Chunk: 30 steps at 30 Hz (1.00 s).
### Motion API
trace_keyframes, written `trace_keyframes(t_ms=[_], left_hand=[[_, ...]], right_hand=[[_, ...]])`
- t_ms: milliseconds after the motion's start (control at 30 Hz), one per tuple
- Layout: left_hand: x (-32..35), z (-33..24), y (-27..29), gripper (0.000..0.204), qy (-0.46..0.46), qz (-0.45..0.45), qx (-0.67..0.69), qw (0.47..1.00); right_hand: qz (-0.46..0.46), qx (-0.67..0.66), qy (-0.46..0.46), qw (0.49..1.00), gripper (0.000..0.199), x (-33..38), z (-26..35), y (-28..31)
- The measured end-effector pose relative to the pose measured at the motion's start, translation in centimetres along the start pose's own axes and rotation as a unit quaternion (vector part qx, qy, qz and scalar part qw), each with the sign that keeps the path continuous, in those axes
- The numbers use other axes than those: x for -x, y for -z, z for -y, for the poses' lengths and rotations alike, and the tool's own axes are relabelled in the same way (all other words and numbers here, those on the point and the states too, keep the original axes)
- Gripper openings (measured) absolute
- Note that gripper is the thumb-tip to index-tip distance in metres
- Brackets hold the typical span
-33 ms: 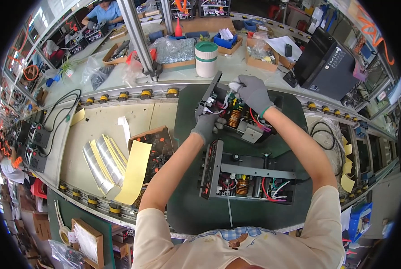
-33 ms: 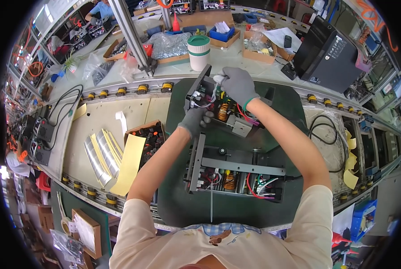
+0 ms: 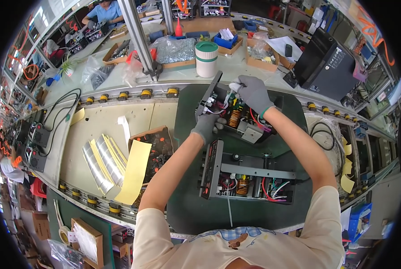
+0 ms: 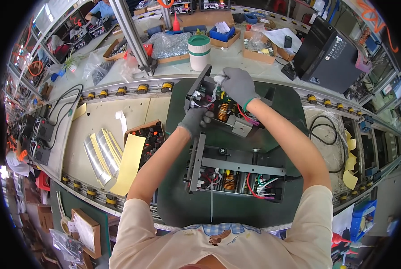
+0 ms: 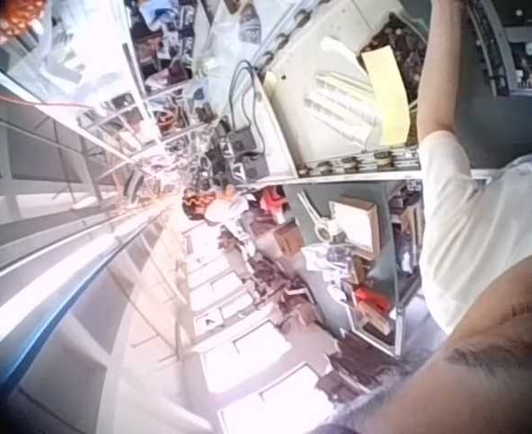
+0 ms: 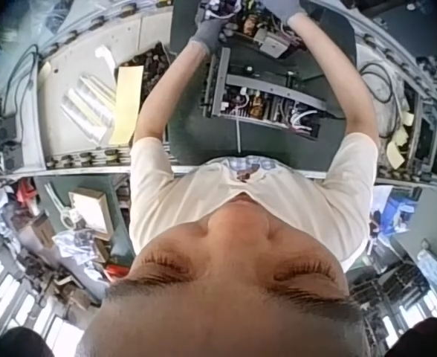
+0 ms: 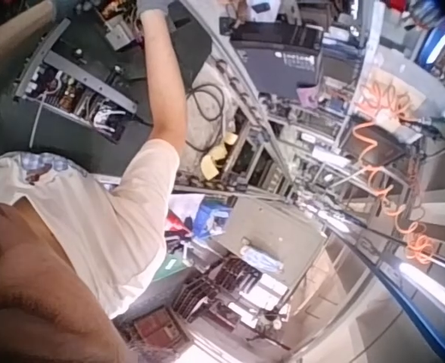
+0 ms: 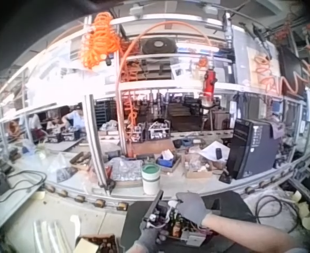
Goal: Assembling and inspecting electronic components and power supply units on an industrial assembly line.
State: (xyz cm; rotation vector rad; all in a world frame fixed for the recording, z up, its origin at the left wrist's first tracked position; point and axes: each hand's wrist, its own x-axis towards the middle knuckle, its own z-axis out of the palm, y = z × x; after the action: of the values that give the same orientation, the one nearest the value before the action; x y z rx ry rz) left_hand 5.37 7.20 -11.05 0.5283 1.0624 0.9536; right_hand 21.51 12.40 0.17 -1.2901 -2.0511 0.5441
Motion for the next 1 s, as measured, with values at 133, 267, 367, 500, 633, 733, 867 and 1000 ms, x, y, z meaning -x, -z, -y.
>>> trace_keyframes(t_ms=[133,267,367,500,633,733,867,1000], left_hand=[[0.0,0.1,0.5,0.013,0.001,0.009,0.008,1.000],[0.3,0.5,0.3,0.015,-0.037,-0.033,-0.023,0.998],[1.3,0.8,-0.5,0.015,-0.081,-0.100,-0.060,0.990],[3.8,1.4,1.5,0.014,-0.167,-0.090,-0.065,0.980],[5.6,1.2,1.7,0.016,-0.505,-0.165,-0.439,0.725],[6.9,-0.4,-0.3,0.016,-0.550,-0.122,-0.534,0.631],[4.5,-0.8,-0.4,0.016,-0.598,-0.089,-0.481,0.635],[3.7,0.3,-0.3,0.013,-0.545,-0.095,-0.376,0.744]], right_hand=[[0.023,-0.014,-0.038,0.999,0.019,0.1,0.4,0.1],[0.038,0.010,-0.046,0.998,0.018,0.2,0.9,0.2],[0.011,0.067,0.098,0.993,0.022,0.8,-0.1,-0.3],[0.126,0.116,0.146,0.974,0.019,2.4,1.9,-1.5],[0.143,0.150,0.154,0.966,0.013,2.3,0.7,-2.7],[0.114,0.096,0.140,0.979,0.012,1.9,0.3,-2.4],[0.111,0.025,0.060,0.992,0.014,2.2,0.4,-2.4],[0.126,-0.089,-0.002,0.988,0.019,2.5,0.9,-2.2]])
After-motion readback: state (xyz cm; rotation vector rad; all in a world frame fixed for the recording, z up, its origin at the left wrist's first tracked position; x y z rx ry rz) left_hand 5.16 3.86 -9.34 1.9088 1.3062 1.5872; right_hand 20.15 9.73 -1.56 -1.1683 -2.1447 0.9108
